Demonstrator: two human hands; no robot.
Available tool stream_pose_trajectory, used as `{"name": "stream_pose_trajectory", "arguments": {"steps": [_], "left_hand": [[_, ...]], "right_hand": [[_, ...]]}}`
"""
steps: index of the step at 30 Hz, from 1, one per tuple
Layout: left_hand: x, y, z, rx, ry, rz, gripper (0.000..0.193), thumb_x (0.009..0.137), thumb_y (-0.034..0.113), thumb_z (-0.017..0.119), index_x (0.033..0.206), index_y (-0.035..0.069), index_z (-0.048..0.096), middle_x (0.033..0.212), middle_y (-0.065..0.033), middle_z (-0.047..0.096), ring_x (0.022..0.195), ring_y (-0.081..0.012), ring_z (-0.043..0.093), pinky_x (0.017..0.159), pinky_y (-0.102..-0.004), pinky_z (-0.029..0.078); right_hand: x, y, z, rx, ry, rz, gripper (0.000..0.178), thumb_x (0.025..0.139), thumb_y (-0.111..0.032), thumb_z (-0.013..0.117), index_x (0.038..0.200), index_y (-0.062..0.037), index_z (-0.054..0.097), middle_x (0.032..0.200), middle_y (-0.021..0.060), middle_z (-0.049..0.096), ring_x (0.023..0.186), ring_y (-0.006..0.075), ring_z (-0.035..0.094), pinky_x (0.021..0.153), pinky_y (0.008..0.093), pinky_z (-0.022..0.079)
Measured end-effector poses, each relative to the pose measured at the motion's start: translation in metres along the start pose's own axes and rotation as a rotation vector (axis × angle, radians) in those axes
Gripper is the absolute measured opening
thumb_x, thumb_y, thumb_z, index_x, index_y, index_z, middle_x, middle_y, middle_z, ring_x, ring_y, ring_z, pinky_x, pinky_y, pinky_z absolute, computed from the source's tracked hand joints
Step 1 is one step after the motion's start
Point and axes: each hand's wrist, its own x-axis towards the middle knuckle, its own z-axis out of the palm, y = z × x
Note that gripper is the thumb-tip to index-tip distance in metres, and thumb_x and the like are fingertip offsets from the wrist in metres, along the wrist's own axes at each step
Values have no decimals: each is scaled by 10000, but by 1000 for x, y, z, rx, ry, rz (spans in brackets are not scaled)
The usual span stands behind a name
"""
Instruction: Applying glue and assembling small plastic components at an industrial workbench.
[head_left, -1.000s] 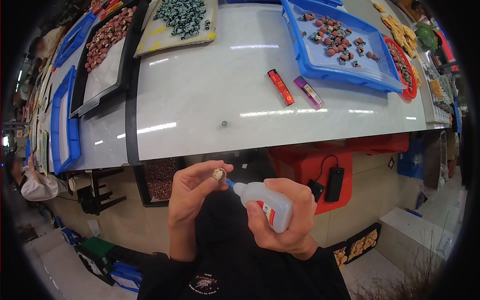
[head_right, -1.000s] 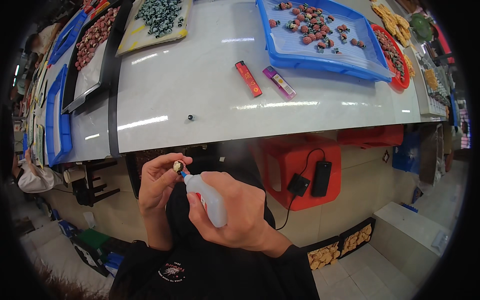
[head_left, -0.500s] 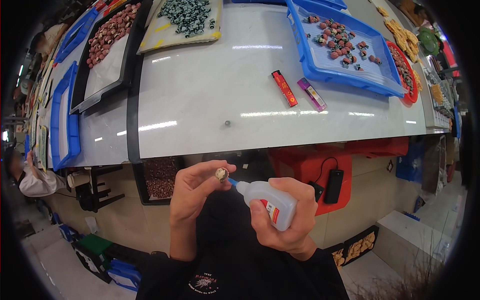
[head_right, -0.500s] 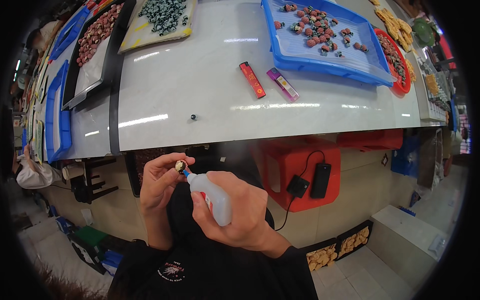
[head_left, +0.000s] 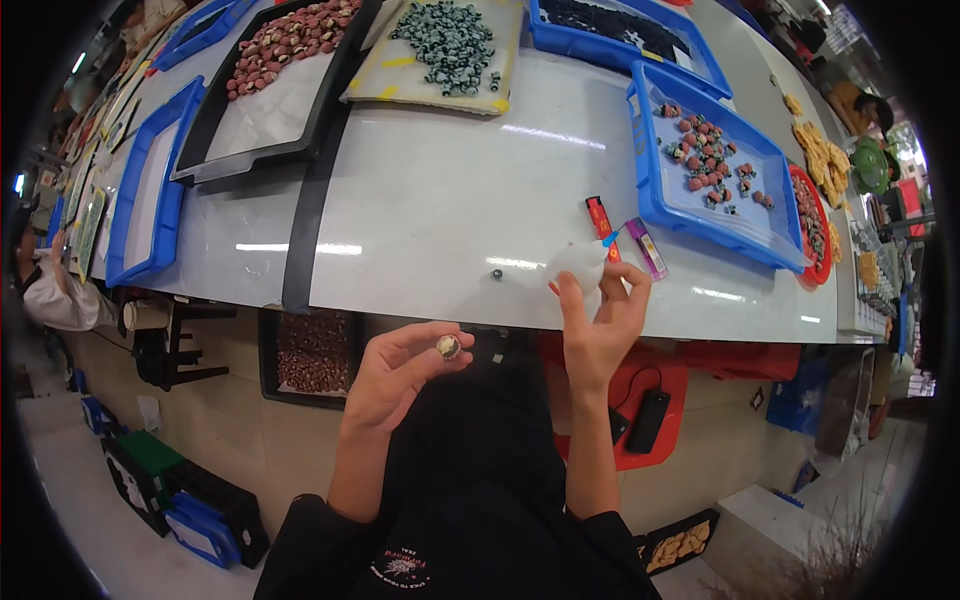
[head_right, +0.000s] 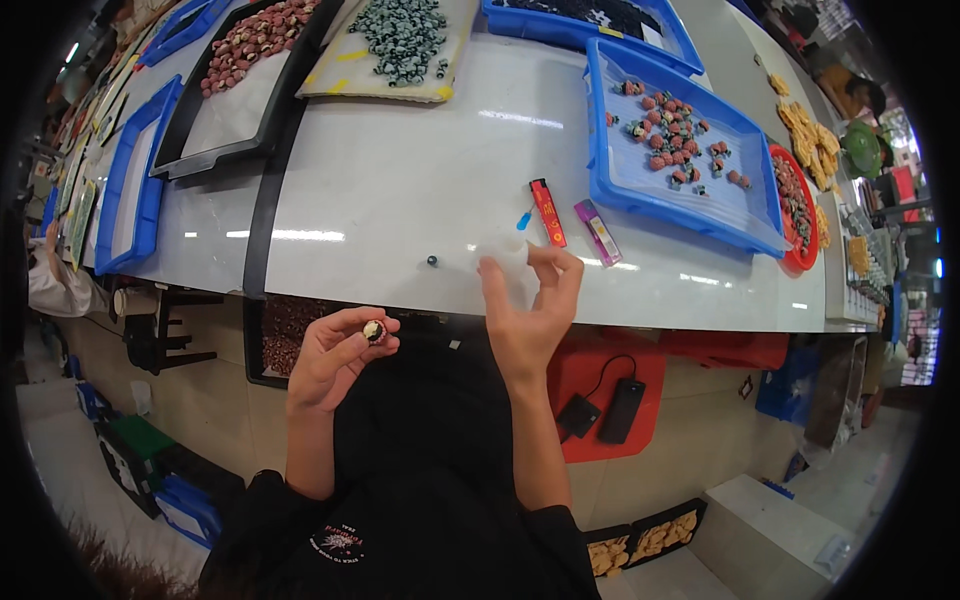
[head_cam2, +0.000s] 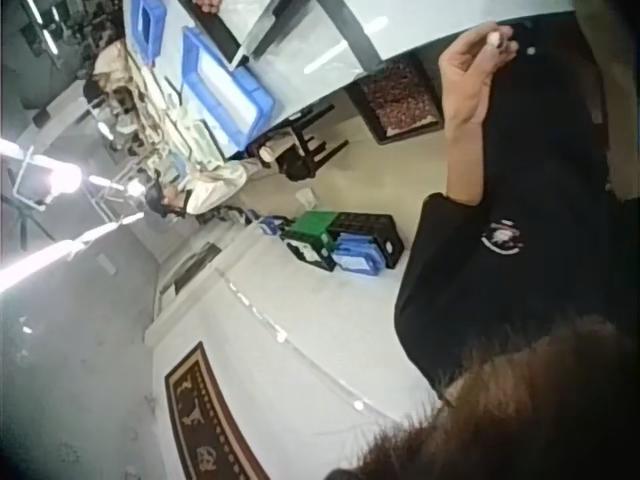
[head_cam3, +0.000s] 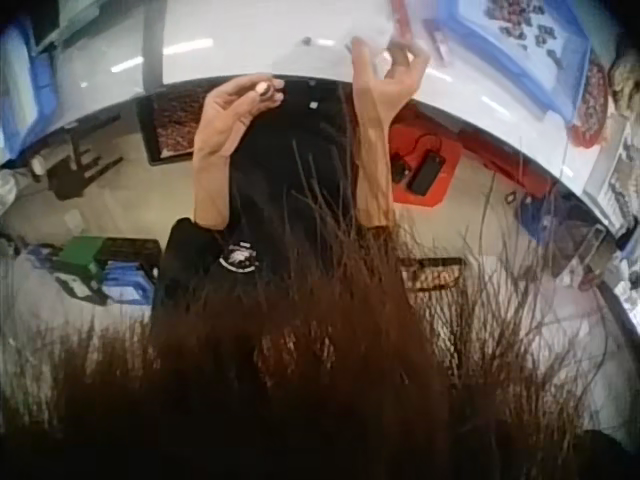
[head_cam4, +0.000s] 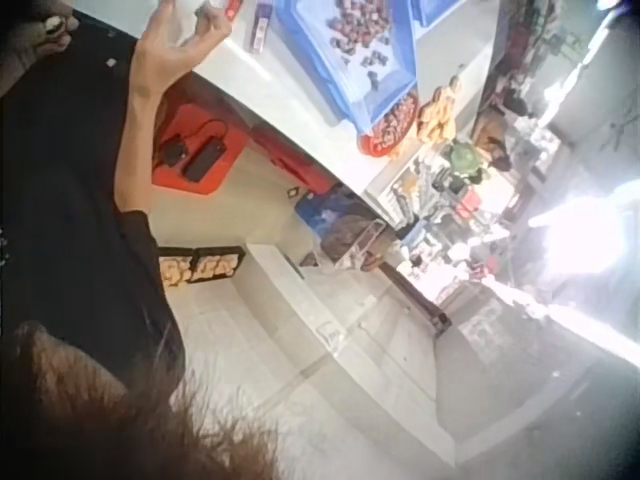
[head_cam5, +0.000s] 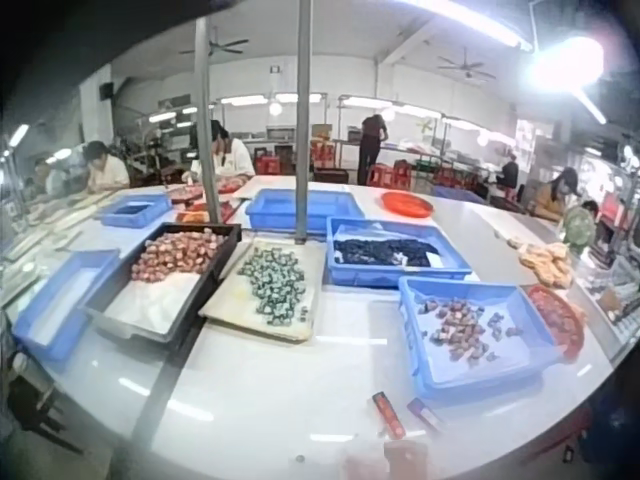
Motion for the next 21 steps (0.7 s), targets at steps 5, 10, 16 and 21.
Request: {"name": "stream_pose_trajectory", "arguments": {"steps": [5, 10, 16, 21], "left_hand": [[1, 2, -4, -21, 9, 31, 288, 892, 21, 572, 1170, -50, 574, 1100, -183, 629, 1000, -253, 640, 909, -366, 524], [-1, 5, -7, -35, 32, 26, 278, 893, 21, 573, 1159, -63, 574, 1091, -174, 630, 1015, -255, 632, 918, -366, 517], [3, 5, -11, -48, 4, 35, 273, 893, 25, 581, 1150, -65, 579, 1079, -169, 626, 1009, -258, 630, 924, -372, 514], [7, 6, -9, -57, -11, 21, 272, 887, 14, 583, 1148, -63, 580, 1080, -169, 630, 1015, -262, 630, 926, -380, 515]], "right_hand": [[28, 3, 29, -134, -112, -44, 374, 795, 5, 700, 1070, -23, 447, 970, 116, 616, 890, 148, 596, 826, 270, 461], [12, -1, 25, -361, 45, -317, 425, 737, -28, 723, 1100, -12, 503, 1086, 126, 561, 1048, 238, 520, 873, 363, 415], [-3, -7, 26, -485, -282, -372, 333, 705, -24, 720, 1019, -16, 609, 972, 130, 541, 909, 289, 519, 805, 352, 417], [-1, -12, 31, -608, -395, -278, 230, 747, -35, 691, 971, -45, 641, 956, 89, 571, 914, 291, 534, 797, 381, 438]]}}
